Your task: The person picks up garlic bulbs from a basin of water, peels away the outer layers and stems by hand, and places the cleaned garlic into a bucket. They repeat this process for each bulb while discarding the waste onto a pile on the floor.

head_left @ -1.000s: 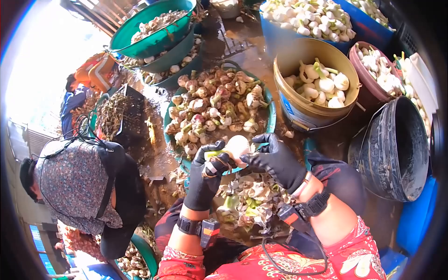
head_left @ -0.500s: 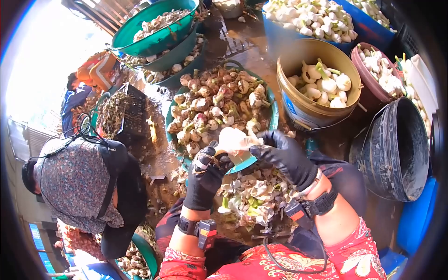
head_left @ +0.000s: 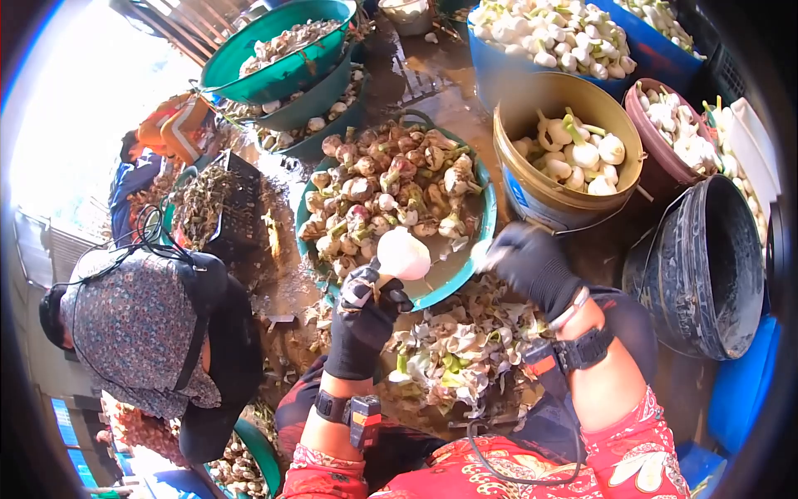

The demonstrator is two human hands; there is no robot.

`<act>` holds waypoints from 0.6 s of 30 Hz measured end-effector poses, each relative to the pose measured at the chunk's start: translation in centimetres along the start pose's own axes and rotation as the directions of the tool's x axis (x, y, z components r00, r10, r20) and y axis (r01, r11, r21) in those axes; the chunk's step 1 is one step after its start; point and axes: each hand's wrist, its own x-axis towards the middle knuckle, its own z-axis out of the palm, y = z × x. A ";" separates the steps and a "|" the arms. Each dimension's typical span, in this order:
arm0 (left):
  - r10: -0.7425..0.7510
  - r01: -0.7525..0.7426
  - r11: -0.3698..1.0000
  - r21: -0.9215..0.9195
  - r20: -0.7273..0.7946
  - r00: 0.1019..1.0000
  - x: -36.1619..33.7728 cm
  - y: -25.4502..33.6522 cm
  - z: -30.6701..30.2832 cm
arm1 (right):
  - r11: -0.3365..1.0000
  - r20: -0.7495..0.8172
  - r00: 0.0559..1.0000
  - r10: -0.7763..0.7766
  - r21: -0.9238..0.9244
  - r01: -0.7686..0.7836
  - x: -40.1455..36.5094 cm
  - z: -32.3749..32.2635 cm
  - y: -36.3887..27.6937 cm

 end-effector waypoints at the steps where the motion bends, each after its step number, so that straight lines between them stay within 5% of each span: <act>1: -0.010 0.010 1.000 -0.011 -0.035 0.999 0.0 -0.2 0.3 | 0.911 0.295 0.955 -0.024 -0.388 0.142 -0.2 0.1 0.2; 2: -0.033 0.035 0.999 0.025 -0.054 0.998 0.1 -0.1 0.8 | 0.934 0.450 0.881 0.150 -0.357 0.023 -0.9 0.9 -0.4; 3: -0.041 0.043 0.999 0.026 -0.053 0.998 0.0 -0.2 1.6 | 0.964 0.442 0.896 0.043 -0.252 0.078 -1.3 1.8 -0.5; 5: 0.080 -0.051 0.953 0.300 -0.085 0.993 -0.6 -0.7 2.8 | 0.958 0.307 0.919 0.247 0.068 -0.280 -1.6 2.1 -2.4; 9: 0.124 -0.109 0.895 0.433 -0.006 0.992 -0.9 -1.7 3.2 | 0.901 0.198 0.940 0.277 0.285 -0.326 -1.1 2.4 -3.4; 11: 0.129 -0.101 0.836 0.540 -0.013 0.992 -0.9 -1.9 2.8 | 0.939 0.168 0.954 0.248 0.200 -0.279 -1.1 2.2 -2.0; 13: 0.053 -0.063 0.911 0.407 0.035 0.998 -0.8 -1.7 2.5 | 0.891 0.141 0.981 0.132 0.417 -0.180 -1.4 1.7 -2.0; 14: -0.026 0.005 0.971 0.237 0.088 0.996 -1.0 -1.3 2.4 | 0.915 0.050 0.993 0.108 0.386 -0.120 -0.9 0.8 -1.6; 17: 0.031 -0.047 0.978 0.205 0.083 0.996 -0.5 -0.6 1.5 | 0.918 -0.301 0.943 0.143 0.397 -0.013 -0.1 -1.7 -0.4; 18: -0.071 0.071 0.997 -0.002 -0.043 0.997 -1.0 -0.2 2.2 | 0.917 -0.298 0.945 0.138 0.399 -0.008 -0.2 -1.7 -0.5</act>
